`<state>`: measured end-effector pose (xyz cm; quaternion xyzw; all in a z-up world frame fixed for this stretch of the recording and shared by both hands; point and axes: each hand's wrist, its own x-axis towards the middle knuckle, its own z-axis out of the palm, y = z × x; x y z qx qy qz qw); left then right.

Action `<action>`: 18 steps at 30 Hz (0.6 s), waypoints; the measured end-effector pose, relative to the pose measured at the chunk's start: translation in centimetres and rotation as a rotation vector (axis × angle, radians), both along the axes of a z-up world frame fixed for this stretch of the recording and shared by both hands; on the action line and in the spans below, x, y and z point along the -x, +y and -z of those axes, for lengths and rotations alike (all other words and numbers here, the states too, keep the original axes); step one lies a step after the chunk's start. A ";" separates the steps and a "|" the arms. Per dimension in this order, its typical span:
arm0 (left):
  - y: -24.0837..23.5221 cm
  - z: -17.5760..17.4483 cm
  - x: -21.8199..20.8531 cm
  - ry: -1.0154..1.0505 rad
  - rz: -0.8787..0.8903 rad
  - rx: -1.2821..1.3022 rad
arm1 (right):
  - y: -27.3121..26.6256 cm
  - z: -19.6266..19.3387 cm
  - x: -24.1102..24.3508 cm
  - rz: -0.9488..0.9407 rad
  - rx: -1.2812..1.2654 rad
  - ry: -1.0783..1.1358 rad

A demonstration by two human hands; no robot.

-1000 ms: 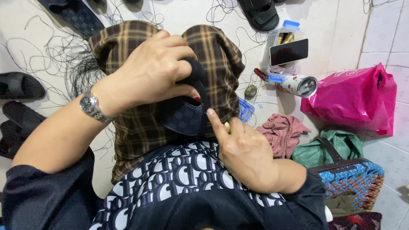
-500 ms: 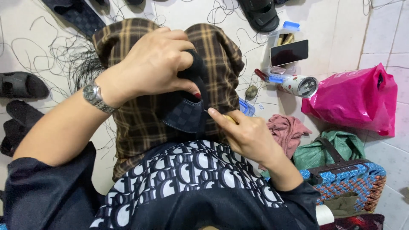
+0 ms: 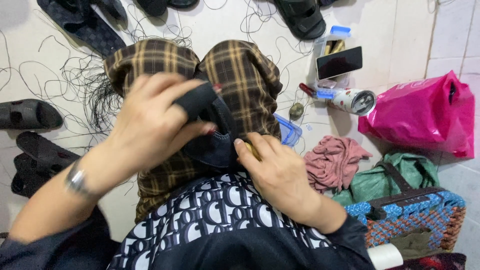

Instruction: The person is sitting on the floor and sewing a black slip-on shoe using a needle and thread. They hold the shoe steady with their left hand while stitching the upper part with their right hand. The person occasionally adjusts the shoe's position to continue the sewing process.

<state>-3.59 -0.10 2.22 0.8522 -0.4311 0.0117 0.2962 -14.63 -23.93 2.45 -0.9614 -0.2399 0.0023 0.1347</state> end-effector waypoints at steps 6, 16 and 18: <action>3.1 -0.9 1.2 -0.105 0.041 -0.577 | 0.6 0.7 -1.2 -0.118 0.014 -0.143; 0.6 -0.9 -1.5 1.155 0.110 -0.128 | 1.1 3.9 1.5 0.059 -0.632 0.352; 0.1 0.1 -1.1 1.019 -0.037 -0.315 | 1.2 4.2 1.7 0.058 -0.669 0.332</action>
